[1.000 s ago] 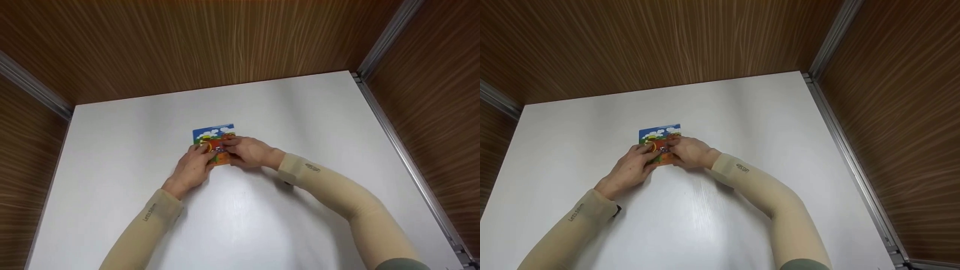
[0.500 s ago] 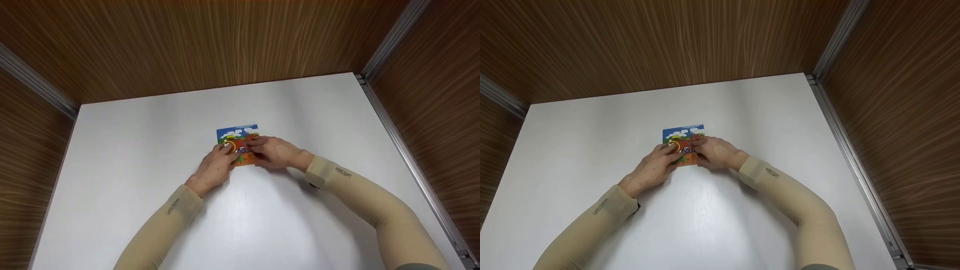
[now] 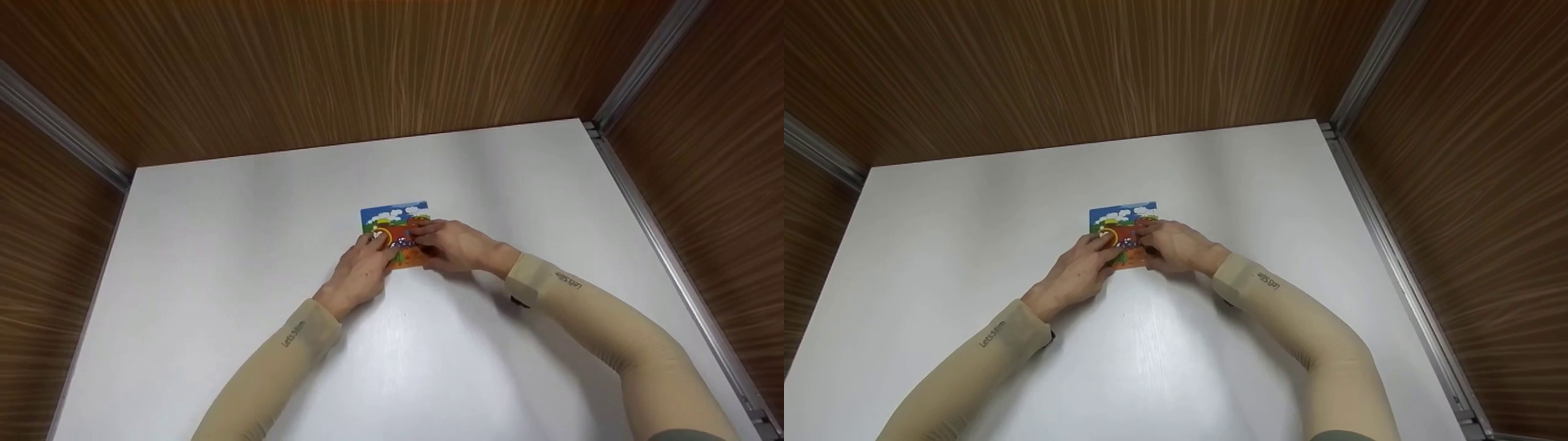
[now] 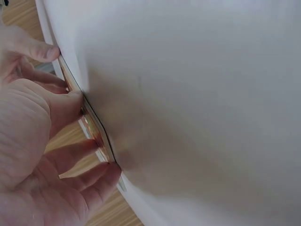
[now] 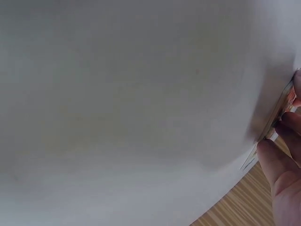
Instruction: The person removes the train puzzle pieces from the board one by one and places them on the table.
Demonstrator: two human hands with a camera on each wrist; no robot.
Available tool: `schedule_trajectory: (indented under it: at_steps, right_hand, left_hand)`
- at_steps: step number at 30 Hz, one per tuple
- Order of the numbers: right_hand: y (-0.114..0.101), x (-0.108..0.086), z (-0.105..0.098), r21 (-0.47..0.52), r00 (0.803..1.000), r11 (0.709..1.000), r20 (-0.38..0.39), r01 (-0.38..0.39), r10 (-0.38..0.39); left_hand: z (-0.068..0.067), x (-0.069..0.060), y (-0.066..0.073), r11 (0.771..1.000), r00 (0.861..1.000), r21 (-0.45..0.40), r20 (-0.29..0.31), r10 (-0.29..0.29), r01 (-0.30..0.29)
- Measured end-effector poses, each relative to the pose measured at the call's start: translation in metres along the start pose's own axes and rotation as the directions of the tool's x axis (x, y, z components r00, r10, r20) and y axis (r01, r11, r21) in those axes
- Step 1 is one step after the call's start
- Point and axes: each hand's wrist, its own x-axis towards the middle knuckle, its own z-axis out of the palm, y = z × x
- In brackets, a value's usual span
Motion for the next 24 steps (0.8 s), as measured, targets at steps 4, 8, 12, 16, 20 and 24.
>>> schedule_trajectory:
  at_steps: [4,8,12,16,20,24]
  right_hand:
    - [0.003,0.001,-0.002,0.033,1.0,0.999,-0.015,-0.005,0.006]
    - [0.006,0.003,-0.008,0.083,0.999,0.996,-0.027,-0.035,0.037]
    - [0.011,0.011,-0.021,0.104,0.993,0.989,-0.045,-0.105,0.11]
    - [0.015,0.027,-0.034,0.088,0.986,0.983,-0.035,-0.161,0.165]
    - [0.018,0.048,-0.041,0.064,0.981,0.979,0.023,-0.193,0.192]
    - [0.02,0.07,-0.042,0.048,0.975,0.976,0.087,-0.211,0.206]
  left_hand:
    - [0.004,0.002,0.011,0.998,0.999,0.056,-0.05,-0.01,0.013]
    - [0.009,0.004,0.024,0.996,0.997,0.081,-0.075,-0.035,0.041]
    - [0.012,0.008,0.036,0.998,0.998,0.039,-0.045,-0.047,0.049]
    - [0.015,0.009,0.047,0.999,0.999,-0.001,0.024,-0.048,0.048]
    - [0.017,0.009,0.053,0.998,0.996,0.001,0.071,-0.058,0.058]
    - [0.018,0.008,0.056,0.996,0.993,0.056,0.095,-0.07,0.065]
